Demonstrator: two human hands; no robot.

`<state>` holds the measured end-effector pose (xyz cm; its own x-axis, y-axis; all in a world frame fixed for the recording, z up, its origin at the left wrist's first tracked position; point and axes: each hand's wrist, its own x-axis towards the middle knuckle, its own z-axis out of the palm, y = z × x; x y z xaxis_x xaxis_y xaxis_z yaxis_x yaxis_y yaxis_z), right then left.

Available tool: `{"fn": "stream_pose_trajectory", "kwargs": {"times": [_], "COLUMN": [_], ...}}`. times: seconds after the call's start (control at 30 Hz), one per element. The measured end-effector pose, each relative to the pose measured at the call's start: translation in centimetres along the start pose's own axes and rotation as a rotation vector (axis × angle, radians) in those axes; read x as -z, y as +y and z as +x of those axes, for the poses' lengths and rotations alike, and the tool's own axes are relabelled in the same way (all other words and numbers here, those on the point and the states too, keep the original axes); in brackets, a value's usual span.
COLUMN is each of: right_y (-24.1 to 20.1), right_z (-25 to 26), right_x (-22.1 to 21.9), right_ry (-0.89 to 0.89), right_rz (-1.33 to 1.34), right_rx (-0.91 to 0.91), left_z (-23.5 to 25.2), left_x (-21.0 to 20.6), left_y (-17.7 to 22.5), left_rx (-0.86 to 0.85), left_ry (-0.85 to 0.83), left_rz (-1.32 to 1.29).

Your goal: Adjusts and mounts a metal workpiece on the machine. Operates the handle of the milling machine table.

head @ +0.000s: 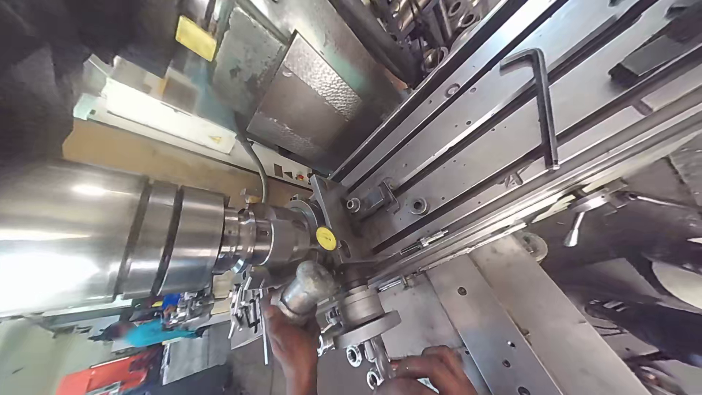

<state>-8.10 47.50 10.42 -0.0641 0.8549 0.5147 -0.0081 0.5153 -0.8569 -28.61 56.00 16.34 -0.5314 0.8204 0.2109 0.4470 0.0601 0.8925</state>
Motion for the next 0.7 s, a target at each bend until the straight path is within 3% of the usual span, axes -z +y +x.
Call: {"fn": "stream_pose_trajectory", "kwargs": {"times": [0.13, 0.27, 0.5, 0.7], "right_y": [0.1, 0.1, -0.1, 0.2], "right_z": [-0.1, -0.2, -0.5, -0.5], "right_x": [0.4, -0.2, -0.5, 0.1], "right_ry": [-0.012, -0.019, -0.061, -0.037], "right_rz": [-0.005, 0.038, 0.048, 0.055], "right_rx": [-0.013, -0.009, -0.018, -0.027], "left_z": [-0.4, 0.2, -0.8, -0.2], "left_x": [0.0, -1.2, -1.0, -1.7], "left_y": [-0.4, 0.0, -0.1, -0.1], "left_rx": [0.054, -0.051, 0.158, 0.128], "left_ry": [0.077, -0.044, 0.034, 0.005], "left_rz": [-0.04, 0.094, -0.124, -0.032]}}
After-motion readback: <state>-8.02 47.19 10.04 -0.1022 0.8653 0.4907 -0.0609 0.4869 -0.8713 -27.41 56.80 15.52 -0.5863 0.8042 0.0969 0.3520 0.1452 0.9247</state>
